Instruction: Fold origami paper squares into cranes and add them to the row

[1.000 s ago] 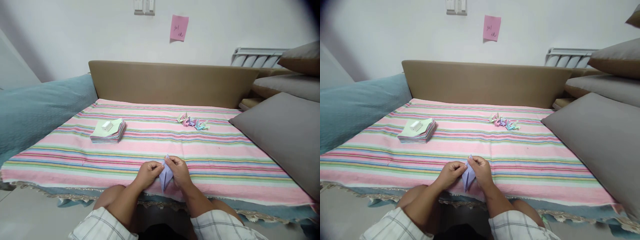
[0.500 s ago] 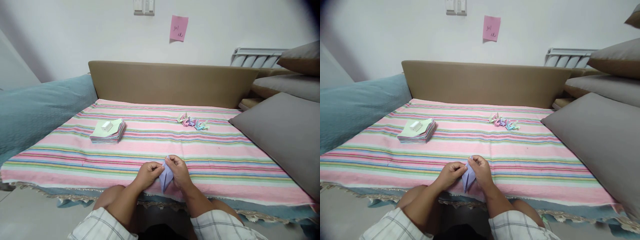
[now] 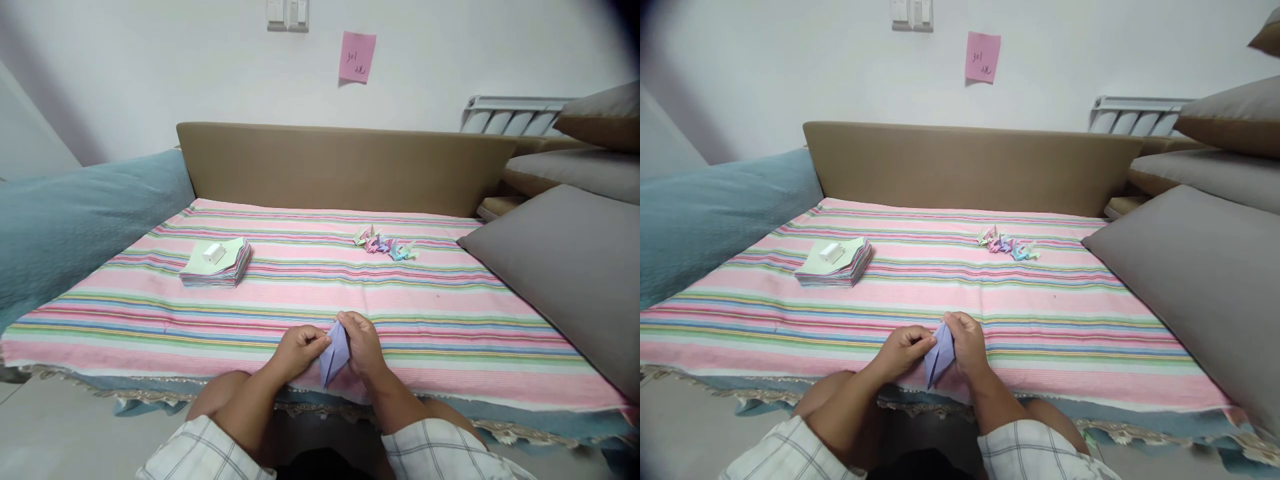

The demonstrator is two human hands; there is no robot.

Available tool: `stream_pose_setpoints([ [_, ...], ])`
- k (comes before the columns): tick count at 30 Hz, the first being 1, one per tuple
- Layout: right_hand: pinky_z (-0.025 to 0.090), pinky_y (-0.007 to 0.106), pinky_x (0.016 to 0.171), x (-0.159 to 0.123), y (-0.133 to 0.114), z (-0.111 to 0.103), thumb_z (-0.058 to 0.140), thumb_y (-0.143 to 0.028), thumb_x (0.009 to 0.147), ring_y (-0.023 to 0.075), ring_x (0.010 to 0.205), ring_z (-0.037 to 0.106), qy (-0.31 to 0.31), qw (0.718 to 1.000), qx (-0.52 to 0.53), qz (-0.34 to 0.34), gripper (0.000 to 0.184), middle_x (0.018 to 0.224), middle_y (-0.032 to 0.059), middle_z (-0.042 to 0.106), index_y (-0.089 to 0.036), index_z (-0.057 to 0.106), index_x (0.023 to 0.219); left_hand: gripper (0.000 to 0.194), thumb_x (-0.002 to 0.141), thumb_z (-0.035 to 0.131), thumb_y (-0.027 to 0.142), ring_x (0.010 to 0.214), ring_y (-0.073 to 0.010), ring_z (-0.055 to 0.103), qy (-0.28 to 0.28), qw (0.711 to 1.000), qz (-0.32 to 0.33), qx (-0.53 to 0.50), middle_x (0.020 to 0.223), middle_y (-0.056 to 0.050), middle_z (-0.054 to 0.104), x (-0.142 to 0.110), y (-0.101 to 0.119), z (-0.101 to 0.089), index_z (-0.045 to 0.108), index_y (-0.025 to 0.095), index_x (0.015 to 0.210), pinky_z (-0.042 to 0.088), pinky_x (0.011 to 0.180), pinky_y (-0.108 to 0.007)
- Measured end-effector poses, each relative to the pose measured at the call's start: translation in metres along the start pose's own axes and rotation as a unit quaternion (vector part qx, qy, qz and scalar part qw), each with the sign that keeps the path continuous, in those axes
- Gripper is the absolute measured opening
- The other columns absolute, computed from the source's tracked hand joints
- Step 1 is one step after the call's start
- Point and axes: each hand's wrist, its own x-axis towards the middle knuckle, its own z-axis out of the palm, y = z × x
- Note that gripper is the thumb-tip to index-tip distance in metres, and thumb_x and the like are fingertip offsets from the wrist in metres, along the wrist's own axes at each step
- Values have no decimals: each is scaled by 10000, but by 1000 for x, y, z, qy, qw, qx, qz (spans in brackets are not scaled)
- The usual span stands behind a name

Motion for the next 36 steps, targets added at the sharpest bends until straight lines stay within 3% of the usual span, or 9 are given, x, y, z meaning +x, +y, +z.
stream_pose_setpoints([
  [4,300,220,476,0,-2,1,621,-515,731,96,495,399,-46,999,7,10,354,542,-32,512,-162,646,735,331,763,549,429,556,-102,445,8,999,-5,-36,563,25,527,1,-3,0,619,145,608,345,550,-210],
  [7,295,213,479,-1,-3,0,675,-475,701,91,505,405,-85,996,-26,6,313,562,-34,526,-167,648,745,328,760,552,417,537,-93,417,15,999,-1,-42,537,36,486,1,-5,1,595,148,577,327,541,-211],
  [11,321,218,511,0,-2,0,705,-427,685,94,531,425,-77,996,-50,-7,277,565,-34,534,-159,642,648,291,730,586,399,550,-98,437,29,998,1,-50,542,34,505,1,-4,3,605,153,577,336,557,-215],
  [18,348,234,575,0,1,2,678,-398,716,105,589,441,-84,993,-73,-41,260,584,-29,537,-158,649,618,266,631,697,393,558,-106,488,101,978,-22,-179,610,5,600,3,-4,12,662,142,714,377,558,-224],
  [27,349,238,586,-3,-2,5,651,-403,724,110,606,429,-80,986,-130,-63,294,579,-27,501,-157,620,566,266,630,693,411,536,-107,501,145,974,-25,-174,550,18,591,3,0,14,645,150,614,384,546,-222],
  [36,317,236,519,0,2,4,704,-429,666,97,529,396,-34,998,-48,-8,283,525,-35,499,-154,663,616,253,643,679,394,564,-115,514,125,978,-26,-165,593,2,620,3,-3,14,668,141,663,395,564,-230],
])
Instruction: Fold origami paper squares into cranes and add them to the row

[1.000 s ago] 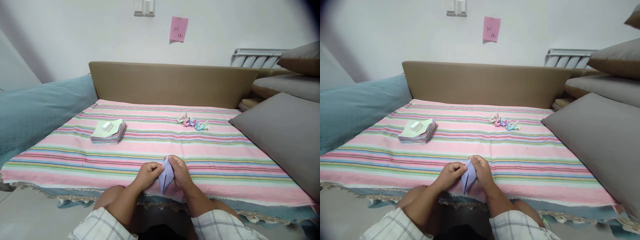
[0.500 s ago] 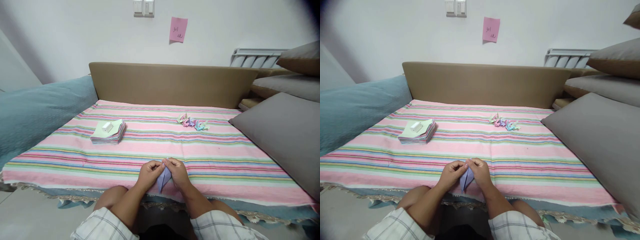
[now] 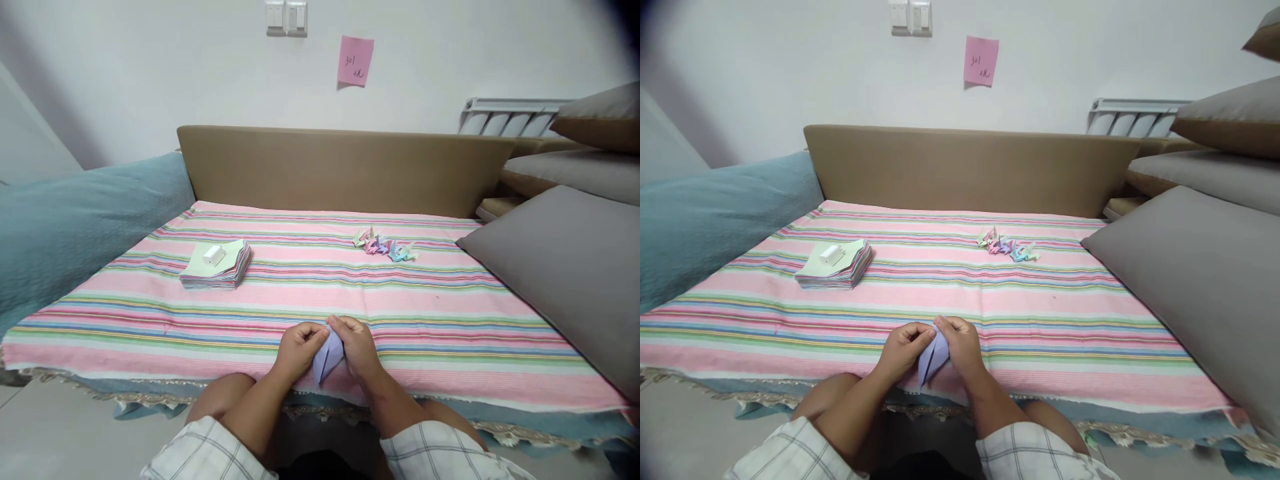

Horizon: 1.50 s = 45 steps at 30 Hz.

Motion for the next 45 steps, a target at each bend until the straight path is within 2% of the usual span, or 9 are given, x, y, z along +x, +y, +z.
stream_pose_setpoints([
  [3,290,235,487,2,-1,0,726,-452,630,87,487,373,27,998,54,23,303,498,-43,493,-154,669,632,249,633,685,386,546,-111,508,-5,1000,-19,-5,578,6,612,-1,2,0,661,140,659,386,543,-226],
  [8,280,230,478,1,-5,1,750,-448,600,82,474,378,39,996,74,33,316,489,-43,500,-145,677,650,258,637,687,396,528,-108,507,-9,1000,-16,-3,553,12,605,0,2,-1,655,141,643,377,529,-221],
  [13,312,232,485,2,-9,3,772,-439,568,90,488,413,74,989,119,42,316,518,-28,535,-147,677,644,294,620,726,393,659,-158,602,-50,997,-30,-56,712,-33,698,2,-1,-3,710,147,778,449,636,-257],
  [18,308,224,477,5,-10,3,787,-427,553,85,492,412,84,984,152,43,317,520,-29,525,-144,680,649,347,570,770,380,632,-163,619,-54,994,-58,-74,721,-47,715,1,0,-4,723,138,814,462,617,-262],
  [23,303,220,487,5,-8,2,781,-421,575,80,501,407,84,984,154,33,306,521,-34,516,-143,685,661,324,589,762,375,660,-167,630,-53,994,-63,-69,752,-49,725,3,-2,-4,725,142,811,469,638,-262],
  [32,308,238,487,4,-8,1,766,-454,573,90,486,403,84,989,123,23,325,509,-32,510,-151,676,650,310,574,763,411,626,-161,612,-39,996,-55,-52,693,-41,710,4,0,-5,715,139,713,460,624,-265],
  [37,311,235,484,5,-9,1,762,-461,572,90,494,405,92,986,134,22,332,521,-31,508,-155,672,664,326,575,766,410,612,-144,590,-62,993,-62,-80,694,-33,697,4,-2,-6,698,137,740,446,621,-257],
  [45,313,235,480,5,-8,0,753,-473,583,87,489,401,89,987,132,17,340,516,-34,502,-154,669,669,310,614,735,426,523,-94,489,-58,995,-47,-63,560,14,599,4,-2,-8,637,134,640,372,539,-216],
])
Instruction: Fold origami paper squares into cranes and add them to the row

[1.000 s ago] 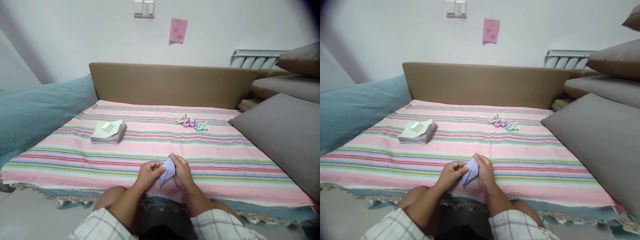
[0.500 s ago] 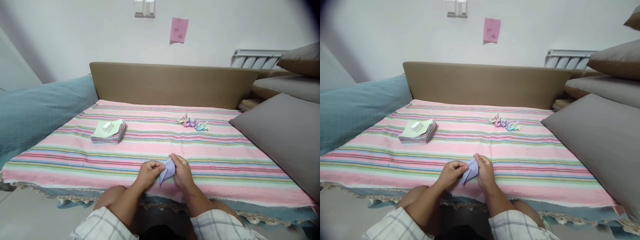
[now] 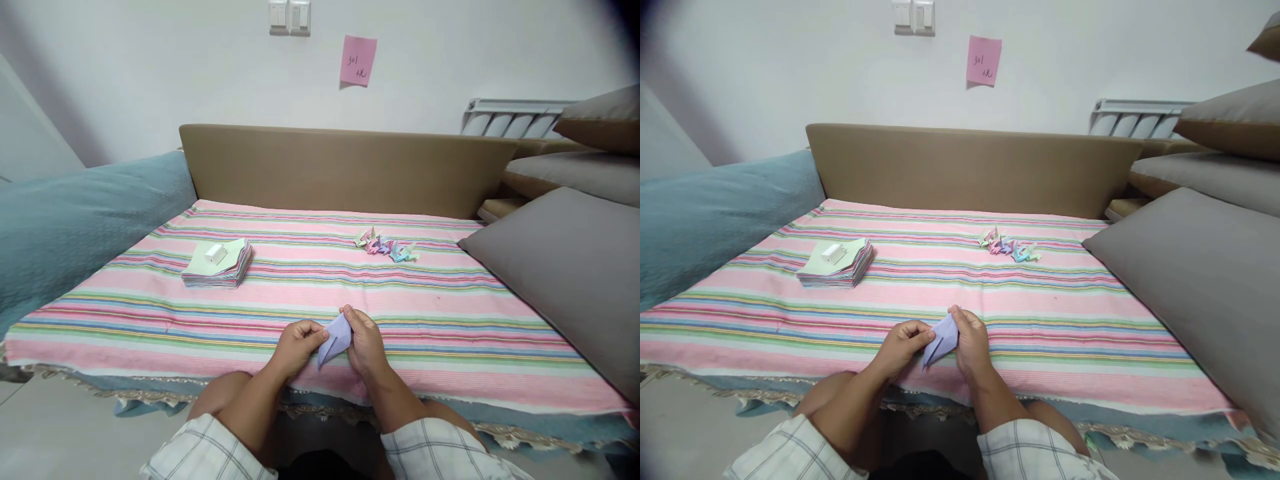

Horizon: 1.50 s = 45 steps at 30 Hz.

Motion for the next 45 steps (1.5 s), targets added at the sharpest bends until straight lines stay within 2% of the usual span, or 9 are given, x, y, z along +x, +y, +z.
stream_pose_setpoints([
  [9,384,252,516,2,-1,3,785,-460,538,117,560,494,45,998,36,-1,358,648,18,618,-151,674,681,374,547,774,443,529,-104,517,-33,999,-34,7,606,8,614,0,1,2,627,137,703,370,529,-215],
  [20,364,237,467,6,-6,1,774,-439,572,92,484,460,31,999,42,-11,326,540,-32,551,-161,618,637,357,555,771,428,495,-86,488,-32,998,-52,-10,569,10,605,2,-1,0,638,129,697,329,505,-206],
  [25,228,195,378,11,-12,-8,762,-454,581,50,363,334,-14,999,-47,-1,348,405,-88,416,-172,561,610,386,601,750,380,586,-102,549,51,997,4,-49,643,14,618,5,-1,-6,619,142,875,401,596,-222],
  [30,305,220,443,18,-15,-20,719,-448,612,95,431,439,-58,956,-284,-35,304,454,-36,528,-161,658,694,402,682,675,389,642,-144,594,156,982,79,68,707,-12,646,14,1,-28,591,152,995,450,630,-264],
  [33,336,231,484,16,-14,-21,653,-436,669,111,466,461,-58,916,-391,-72,260,499,-26,558,-176,663,679,284,795,560,348,903,-214,615,218,920,179,271,969,-92,679,12,4,-33,625,176,1011,451,842,-365],
  [36,378,241,540,15,-15,-20,590,-432,716,140,533,531,-59,879,-464,-93,252,562,-14,609,-191,665,718,306,869,451,302,1139,-241,520,92,827,282,477,1197,-88,613,2,3,-24,606,213,1117,324,1021,-458],
  [38,396,246,579,14,-17,-19,562,-424,737,154,589,571,-55,850,-514,-101,247,617,-3,644,-200,666,741,444,862,472,387,1265,-278,399,7,763,287,579,1341,-90,498,-6,-2,-14,494,206,1267,252,1058,-518],
  [41,389,242,593,15,-21,-20,532,-415,769,158,645,594,-40,803,-585,-107,234,688,0,673,-224,668,769,739,798,490,572,1342,-313,264,-35,690,265,673,1447,-127,338,-14,-13,-4,315,170,1393,211,1072,-534],
  [45,369,238,592,15,-22,-20,496,-389,814,153,696,590,-41,756,-640,-129,231,767,1,677,-238,669,781,821,759,486,642,1343,-314,263,-61,657,242,712,1459,-120,314,-15,-22,-6,284,182,1409,190,1085,-520],
])
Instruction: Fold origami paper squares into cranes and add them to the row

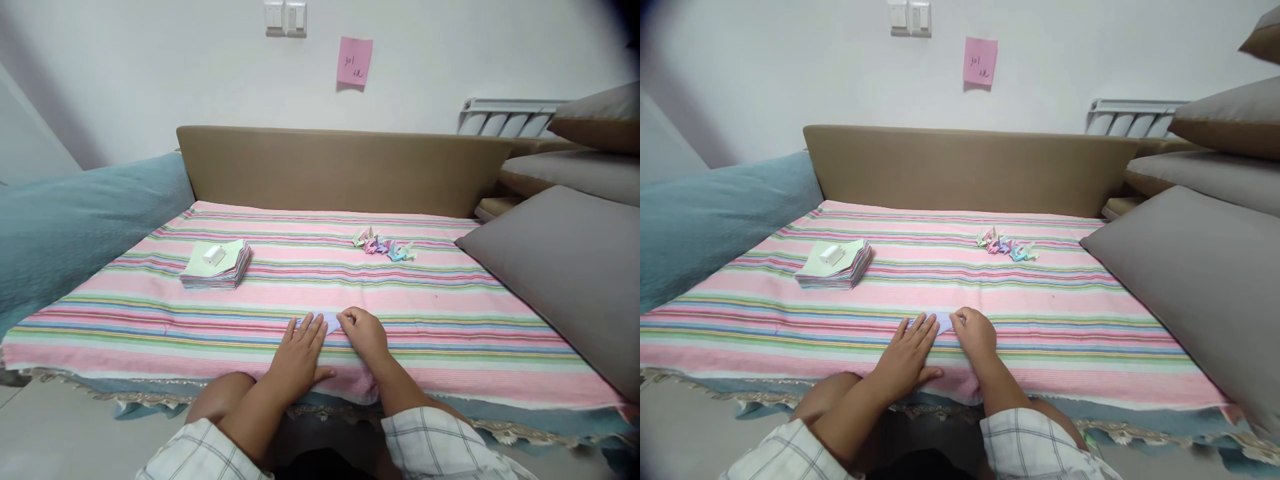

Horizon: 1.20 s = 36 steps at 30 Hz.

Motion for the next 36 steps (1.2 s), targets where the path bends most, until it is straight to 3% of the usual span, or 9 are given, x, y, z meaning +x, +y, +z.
stream_pose_setpoints([
  [7,427,292,771,3,13,9,517,-326,816,184,845,573,42,997,3,-66,198,852,49,623,-213,673,771,832,745,517,628,1336,-320,274,-36,999,-4,-9,1454,-130,319,3,-1,-7,312,151,1395,203,1080,-526],
  [9,422,332,848,2,16,14,533,-314,803,211,945,550,80,991,16,-104,188,955,78,608,-200,669,865,825,745,521,624,1335,-319,278,-37,999,-4,-13,1453,-131,322,3,0,-8,315,157,1393,196,1082,-524],
  [12,388,382,930,-2,15,20,597,-351,753,241,1079,499,74,985,24,-151,335,1131,95,564,-201,615,1053,813,747,521,618,1336,-317,276,-36,999,-5,-14,1455,-129,319,3,-1,-7,321,163,1391,190,1085,-520],
  [17,329,428,979,-7,9,22,638,-366,698,254,1182,437,39,994,-6,-104,550,1256,73,520,-240,503,1215,830,743,510,632,1341,-314,266,-27,1000,-2,-11,1457,-129,317,2,-3,-2,312,158,1394,177,1090,-513],
  [22,301,445,1002,-3,12,22,599,-301,687,259,1214,409,33,998,0,-56,544,1288,69,490,-242,490,1217,838,745,496,642,1339,-312,270,-23,1000,0,-8,1455,-125,323,2,-3,-2,293,164,1403,172,1090,-511],
  [28,346,437,971,5,23,26,535,-213,672,262,1172,442,50,998,30,-29,490,1252,65,504,-247,534,1160,830,744,508,634,1340,-311,267,-40,999,-5,-10,1458,-125,314,3,-2,-6,313,154,1393,172,1088,-507],
  [33,380,414,960,6,28,27,447,-113,663,245,1131,475,97,992,35,-67,459,1188,91,546,-192,576,1096,829,748,493,643,1339,-307,269,-36,999,-6,-11,1460,-120,313,2,-2,-5,305,163,1398,169,1090,-501],
  [36,356,428,990,-3,18,24,381,-74,694,227,1142,474,150,978,34,-142,451,1173,103,568,-153,570,1096,829,748,485,650,1337,-307,272,-22,1000,-5,-10,1454,-120,328,1,-3,-2,297,179,1403,163,1091,-503],
])
